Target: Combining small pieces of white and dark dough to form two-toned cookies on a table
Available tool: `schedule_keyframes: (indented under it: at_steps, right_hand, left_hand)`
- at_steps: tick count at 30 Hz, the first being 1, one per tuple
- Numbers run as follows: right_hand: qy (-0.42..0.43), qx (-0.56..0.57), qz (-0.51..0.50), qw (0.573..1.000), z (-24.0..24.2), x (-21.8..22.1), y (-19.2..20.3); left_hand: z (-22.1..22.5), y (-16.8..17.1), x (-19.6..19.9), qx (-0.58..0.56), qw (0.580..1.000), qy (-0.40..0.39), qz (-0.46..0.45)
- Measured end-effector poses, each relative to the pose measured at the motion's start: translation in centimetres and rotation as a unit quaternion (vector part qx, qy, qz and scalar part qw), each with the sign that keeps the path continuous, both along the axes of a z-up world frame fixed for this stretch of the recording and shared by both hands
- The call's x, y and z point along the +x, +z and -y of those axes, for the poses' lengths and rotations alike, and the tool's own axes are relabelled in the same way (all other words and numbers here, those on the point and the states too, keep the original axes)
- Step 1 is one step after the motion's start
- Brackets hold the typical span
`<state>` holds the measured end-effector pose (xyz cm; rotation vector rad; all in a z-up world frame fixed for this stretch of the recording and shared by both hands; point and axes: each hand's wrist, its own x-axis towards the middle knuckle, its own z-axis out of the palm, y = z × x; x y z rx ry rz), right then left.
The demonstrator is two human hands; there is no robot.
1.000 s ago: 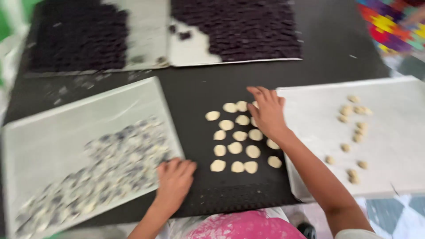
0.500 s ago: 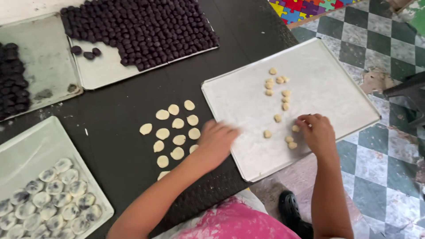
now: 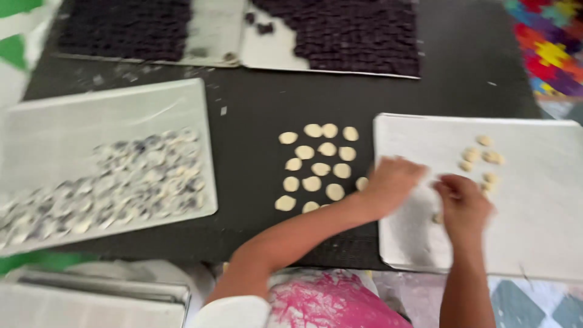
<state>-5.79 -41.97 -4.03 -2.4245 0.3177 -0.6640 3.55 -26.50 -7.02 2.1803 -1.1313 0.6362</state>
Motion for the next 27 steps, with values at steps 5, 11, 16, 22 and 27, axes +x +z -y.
schedule_keyframes:
  at_steps: [5, 11, 16, 22, 27]
  right_hand:
    - [0.22, 0.006, -0.015, 0.975, -16.4, 8.2, 0.8]
    - [0.335, -0.104, 0.056, 0.935, -25.5, 16.2, -1.1]
    - [0.379, -0.184, 0.006, 0.907, -26.7, 19.1, -2.0]
    - [0.254, -0.324, 0.123, 0.903, -30.1, 21.7, -2.5]
    - [0.253, -0.382, -0.036, 0.888, -31.0, 21.3, -1.5]
  left_hand:
    - [-20.5, 4.6, 3.1, 0.044, 0.982, 0.154, -0.099]
    - [-29.3, 4.6, 1.6, 0.08, 0.953, 0.267, -0.115]
    - [-29.4, 2.2, 1.6, 0.074, 0.958, 0.249, -0.122]
    - [-29.9, 2.3, 0.4, 0.08, 0.961, 0.212, -0.162]
    - [-32.2, 6.5, 1.7, 0.091, 0.95, 0.219, -0.201]
